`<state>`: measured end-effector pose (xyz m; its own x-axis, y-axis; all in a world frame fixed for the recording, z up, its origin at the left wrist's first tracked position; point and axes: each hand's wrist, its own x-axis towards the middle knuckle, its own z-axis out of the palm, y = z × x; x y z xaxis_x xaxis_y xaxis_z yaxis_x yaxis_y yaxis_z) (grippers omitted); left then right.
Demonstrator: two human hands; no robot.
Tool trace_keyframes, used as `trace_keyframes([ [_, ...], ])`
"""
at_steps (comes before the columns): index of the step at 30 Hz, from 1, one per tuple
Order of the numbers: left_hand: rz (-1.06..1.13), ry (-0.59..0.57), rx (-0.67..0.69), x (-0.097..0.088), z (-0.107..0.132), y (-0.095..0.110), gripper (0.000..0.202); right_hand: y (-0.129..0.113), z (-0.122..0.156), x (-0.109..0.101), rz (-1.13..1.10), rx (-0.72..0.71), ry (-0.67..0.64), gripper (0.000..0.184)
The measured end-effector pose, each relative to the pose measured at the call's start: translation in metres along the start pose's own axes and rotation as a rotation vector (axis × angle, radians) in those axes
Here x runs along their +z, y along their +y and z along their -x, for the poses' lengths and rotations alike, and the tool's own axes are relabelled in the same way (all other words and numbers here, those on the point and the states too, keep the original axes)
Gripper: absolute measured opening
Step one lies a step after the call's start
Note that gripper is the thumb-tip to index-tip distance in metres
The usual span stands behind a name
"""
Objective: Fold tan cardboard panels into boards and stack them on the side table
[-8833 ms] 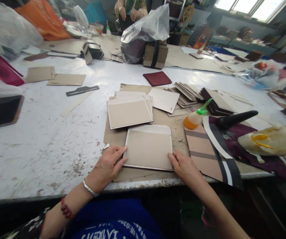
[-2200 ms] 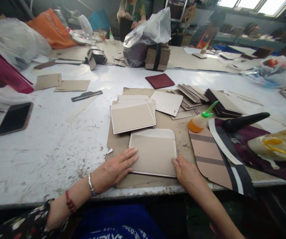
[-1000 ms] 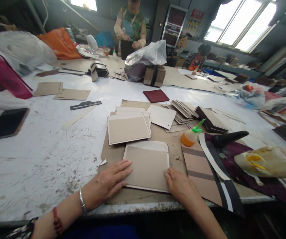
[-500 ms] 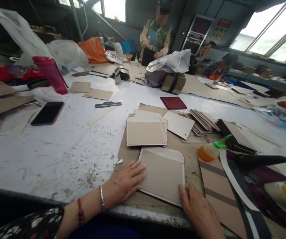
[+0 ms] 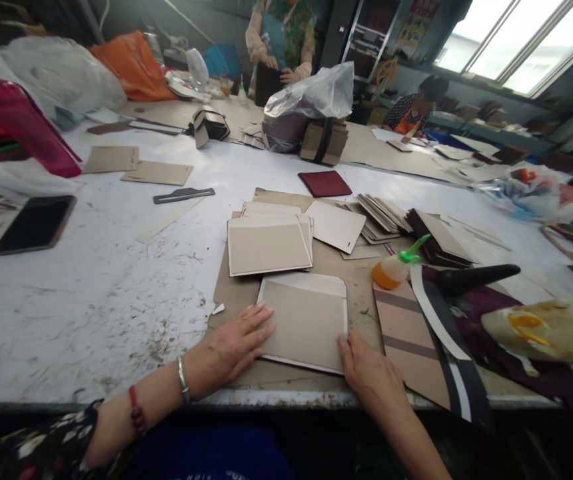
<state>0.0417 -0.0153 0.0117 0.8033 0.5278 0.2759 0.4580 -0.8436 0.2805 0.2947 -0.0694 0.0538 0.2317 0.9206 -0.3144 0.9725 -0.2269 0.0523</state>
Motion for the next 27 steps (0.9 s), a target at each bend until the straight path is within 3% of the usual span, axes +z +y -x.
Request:
trace_keyframes([
  [8, 0.061, -0.099, -0.050, -0.010, -0.004, -0.004, 0.036, 0.004, -0.002, 0.006, -0.021, 0.000, 0.033, 0.031],
  [12, 0.099, -0.118, -0.071, -0.012, -0.006, -0.011, 0.047, 0.011, -0.002, 0.006, -0.090, -0.018, 0.058, 0.029],
  [17, 0.125, -0.157, -0.063, -0.018, -0.012, -0.014, 0.055, 0.010, -0.002, 0.001, -0.082, 0.112, 0.265, 0.027],
  [19, 0.114, -0.176, -0.065, -0.021, -0.015, -0.012, 0.055, 0.007, -0.005, 0.000, -0.117, 0.046, 0.403, 0.027],
  [22, 0.081, -0.182, -0.070, -0.024, -0.016, -0.009, 0.052, 0.000, -0.017, -0.001, -0.160, -0.190, 0.599, 0.038],
  [24, 0.055, -0.170, -0.075, -0.023, -0.015, -0.007, 0.049, -0.008, -0.026, -0.002, -0.122, -0.285, 0.630, 0.047],
  [27, 0.030, -0.152, -0.091, -0.020, -0.014, -0.004, 0.046, -0.027, -0.038, -0.003, -0.036, -0.314, 0.561, 0.049],
])
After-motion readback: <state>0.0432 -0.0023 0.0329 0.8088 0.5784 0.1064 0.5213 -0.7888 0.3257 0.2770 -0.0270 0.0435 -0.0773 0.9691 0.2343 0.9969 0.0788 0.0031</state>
